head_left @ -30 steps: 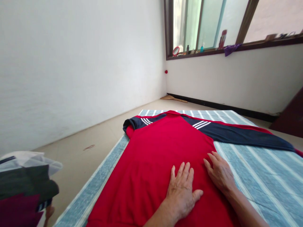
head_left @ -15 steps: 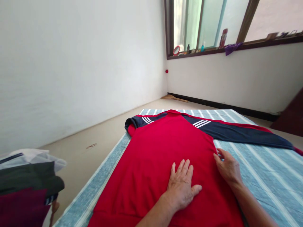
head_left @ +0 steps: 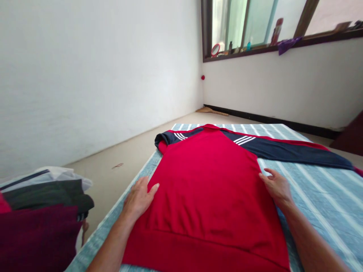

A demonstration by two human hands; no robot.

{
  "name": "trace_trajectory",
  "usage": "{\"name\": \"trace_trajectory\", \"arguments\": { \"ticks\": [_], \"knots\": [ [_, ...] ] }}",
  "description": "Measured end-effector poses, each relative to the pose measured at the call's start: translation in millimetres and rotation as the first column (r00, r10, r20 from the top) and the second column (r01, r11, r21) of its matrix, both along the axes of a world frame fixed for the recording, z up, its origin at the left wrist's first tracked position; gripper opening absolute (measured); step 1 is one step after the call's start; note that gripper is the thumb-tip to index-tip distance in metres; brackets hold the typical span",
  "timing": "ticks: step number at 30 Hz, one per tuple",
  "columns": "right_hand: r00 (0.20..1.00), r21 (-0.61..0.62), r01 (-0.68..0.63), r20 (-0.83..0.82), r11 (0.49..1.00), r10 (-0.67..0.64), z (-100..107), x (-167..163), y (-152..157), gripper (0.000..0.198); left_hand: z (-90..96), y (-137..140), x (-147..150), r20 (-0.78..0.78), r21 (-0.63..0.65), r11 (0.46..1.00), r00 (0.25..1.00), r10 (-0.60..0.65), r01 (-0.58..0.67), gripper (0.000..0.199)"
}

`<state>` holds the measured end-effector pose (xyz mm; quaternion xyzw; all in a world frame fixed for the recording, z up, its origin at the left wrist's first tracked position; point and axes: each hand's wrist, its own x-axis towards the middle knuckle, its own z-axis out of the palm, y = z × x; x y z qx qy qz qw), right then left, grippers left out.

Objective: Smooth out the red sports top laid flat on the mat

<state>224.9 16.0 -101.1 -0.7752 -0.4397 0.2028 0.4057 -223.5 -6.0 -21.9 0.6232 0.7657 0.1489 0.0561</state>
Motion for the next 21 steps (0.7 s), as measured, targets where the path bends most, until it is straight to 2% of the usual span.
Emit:
{"name": "trace_trajectory", "arguments": {
  "ticks": [4,6,8,11,13,14,17,21],
  "knots": [
    [0.976,-0.022,-0.036,-0.217,0.999,0.031,0,1,-4,0.065,-5.6,-24,-28,0.011,-0.117,0.981,0.987,0.157,-0.155,0.057],
    [0.958,-0.046,-0.074,-0.282,0.996,0.058,1,2,-7,0.059,-4.7,-34,-30,0.145,-0.096,0.973,0.964,0.223,-0.211,0.049],
    [0.941,-0.064,-0.112,-0.328,0.992,0.085,2,3,-8,0.050,-1.5,-41,-26,0.361,-0.107,0.962,0.892,0.273,-0.252,0.038],
    [0.931,-0.049,-0.140,-0.346,0.989,0.114,1,5,-8,0.035,5.4,-51,-16,0.681,-0.252,0.952,0.668,0.300,-0.171,0.033],
    [0.942,-0.032,-0.124,-0.318,0.992,0.107,0,7,-7,0.030,9.0,-57,-12,0.777,-0.355,0.933,0.536,0.332,-0.062,0.036],
    [0.948,-0.026,-0.101,-0.306,0.995,0.089,-1,7,-7,0.029,10.0,-59,-10,0.794,-0.388,0.921,0.498,0.348,-0.025,0.038],
    [0.954,-0.034,-0.015,-0.299,0.999,0.004,-1,7,-6,0.032,9.1,-62,-11,0.807,-0.425,0.905,0.463,0.367,0.023,0.042],
    [0.948,-0.044,0.029,-0.314,0.999,-0.041,3,5,-8,0.033,5.6,-65,-13,0.831,-0.402,0.916,0.427,0.356,0.017,0.047]
  ]
}}
